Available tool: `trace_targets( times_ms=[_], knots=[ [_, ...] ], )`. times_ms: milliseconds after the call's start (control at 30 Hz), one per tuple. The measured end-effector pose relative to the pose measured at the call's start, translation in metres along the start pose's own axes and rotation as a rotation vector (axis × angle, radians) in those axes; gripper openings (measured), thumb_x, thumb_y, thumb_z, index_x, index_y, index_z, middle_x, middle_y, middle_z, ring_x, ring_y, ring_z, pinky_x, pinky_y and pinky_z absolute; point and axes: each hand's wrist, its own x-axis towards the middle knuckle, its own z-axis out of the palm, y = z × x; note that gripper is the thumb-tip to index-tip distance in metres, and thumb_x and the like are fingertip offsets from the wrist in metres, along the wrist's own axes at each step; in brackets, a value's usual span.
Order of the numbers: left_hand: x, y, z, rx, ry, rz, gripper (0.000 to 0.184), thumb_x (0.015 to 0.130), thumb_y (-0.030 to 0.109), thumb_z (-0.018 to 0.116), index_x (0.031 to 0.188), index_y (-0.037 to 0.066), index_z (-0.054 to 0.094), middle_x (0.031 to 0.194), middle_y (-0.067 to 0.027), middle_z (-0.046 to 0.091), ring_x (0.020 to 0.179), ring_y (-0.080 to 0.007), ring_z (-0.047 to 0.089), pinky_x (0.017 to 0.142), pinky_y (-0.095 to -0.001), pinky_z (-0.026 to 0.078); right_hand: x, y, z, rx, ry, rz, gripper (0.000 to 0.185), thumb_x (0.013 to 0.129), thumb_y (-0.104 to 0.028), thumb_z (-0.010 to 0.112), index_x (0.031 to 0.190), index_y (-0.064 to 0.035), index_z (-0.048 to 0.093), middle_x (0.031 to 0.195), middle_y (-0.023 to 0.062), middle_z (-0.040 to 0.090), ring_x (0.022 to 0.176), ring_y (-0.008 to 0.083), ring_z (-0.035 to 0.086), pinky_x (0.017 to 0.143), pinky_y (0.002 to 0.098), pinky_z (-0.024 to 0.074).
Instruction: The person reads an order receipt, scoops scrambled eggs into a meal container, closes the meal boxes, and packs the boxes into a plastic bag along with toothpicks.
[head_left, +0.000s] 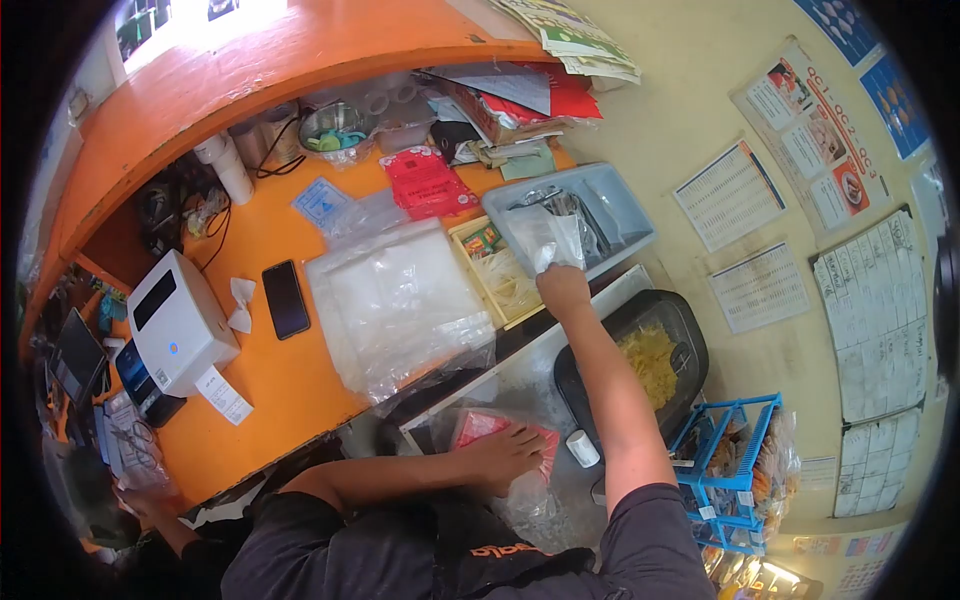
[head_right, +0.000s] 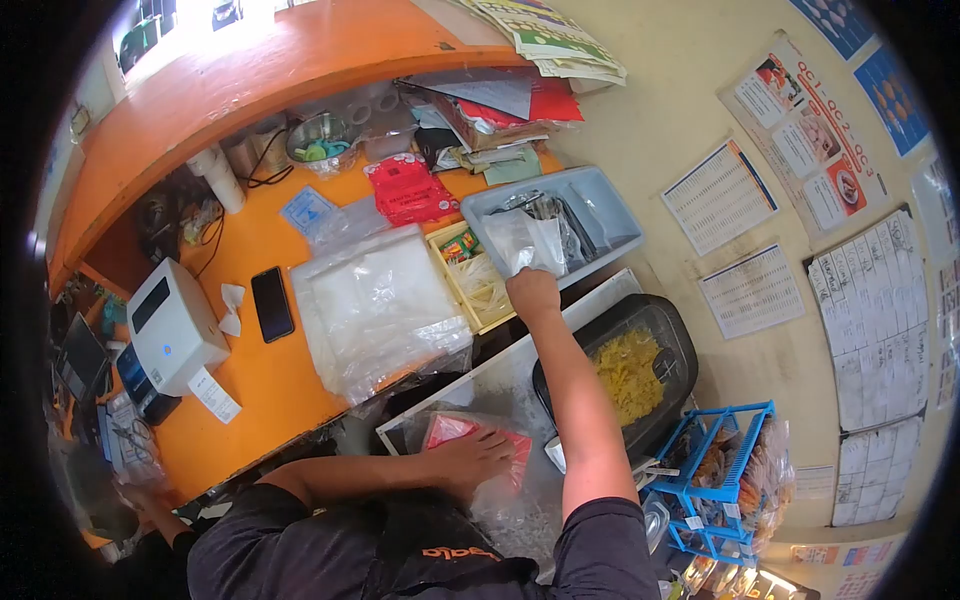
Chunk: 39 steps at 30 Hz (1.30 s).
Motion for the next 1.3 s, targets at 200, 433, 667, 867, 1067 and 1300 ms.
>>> trace_targets(
  times_ms=[200,433,667,867,1067,1300],
  knots=[
    [0.003,-0.001,-0.002,0.002,-0.014,0.01,0.072,0.048,0.029,0.079,0.109,0.0,0.055,0.119,-0.0171,0.049,0.117,-0.0331,0.044,0.102,-0.0456,0.031,0.008,0.001,0.004,-0.112,-0.027,-0.116,0.015,0.082,-0.013,0.06,0.083,-0.0084,0.074,0.087,0.0099,0.07,0.08,0.0263,0.071,0.067,0.0364,0.0564],
    [0.004,-0.003,-0.003,0.018,-0.007,0.006,0.064,0.051,0.028,0.076,0.105,0.0,0.057,0.117,-0.0156,0.051,0.116,-0.0322,0.044,0.101,-0.0438,0.031,0.009,0.023,-0.005,-0.078,-0.036,-0.166,0.015,0.082,-0.012,0.059,0.082,-0.0086,0.073,0.087,0.01,0.072,0.081,0.0246,0.072,0.067,0.0377,0.0569],
    [0.005,-0.004,-0.005,0.013,0.028,0.023,0.051,0.055,0.022,0.071,0.101,0.002,0.06,0.115,-0.0145,0.052,0.116,-0.0311,0.045,0.101,-0.0437,0.032,-0.002,0.037,0.002,0.176,0.03,-0.057,0.011,0.078,-0.012,0.062,0.076,-0.007,0.071,0.082,0.0142,0.07,0.082,0.0308,0.069,0.071,0.0431,0.0545],
    [0.003,-0.01,0.004,-0.041,0.028,-0.032,0.046,0.06,0.019,0.07,0.102,0.003,0.059,0.113,-0.0166,0.052,0.116,-0.0338,0.046,0.1,-0.0456,0.034,-0.062,0.036,0.008,0.956,0.308,0.285,0.01,0.073,-0.004,0.061,0.08,-0.0033,0.068,0.078,0.0186,0.065,0.078,0.0328,0.065,0.068,0.0423,0.0491],
    [0.016,0.007,0.004,-0.254,0.099,-0.125,0.039,0.07,0.02,0.071,0.102,0.002,0.056,0.11,-0.0167,0.051,0.109,-0.0377,0.046,0.098,-0.0463,0.035,-0.282,-0.026,-0.056,1.52,0.531,0.535,0.009,0.078,0.008,0.058,0.082,0.0019,0.062,0.08,0.011,0.06,0.079,0.0213,0.059,0.071,0.0322,0.0467],
    [0.009,-0.024,0.035,0.131,0.057,0.027,0.035,0.071,0.031,0.065,0.093,0.005,0.057,0.095,-0.0123,0.051,0.098,-0.0343,0.051,0.087,-0.046,0.038,-0.57,-0.07,-0.098,1.185,0.666,1.382,0.013,0.086,0.002,0.058,0.089,-0.0007,0.071,0.083,0.005,0.068,0.081,0.0128,0.064,0.076,0.0289,0.0504]
  ],
)
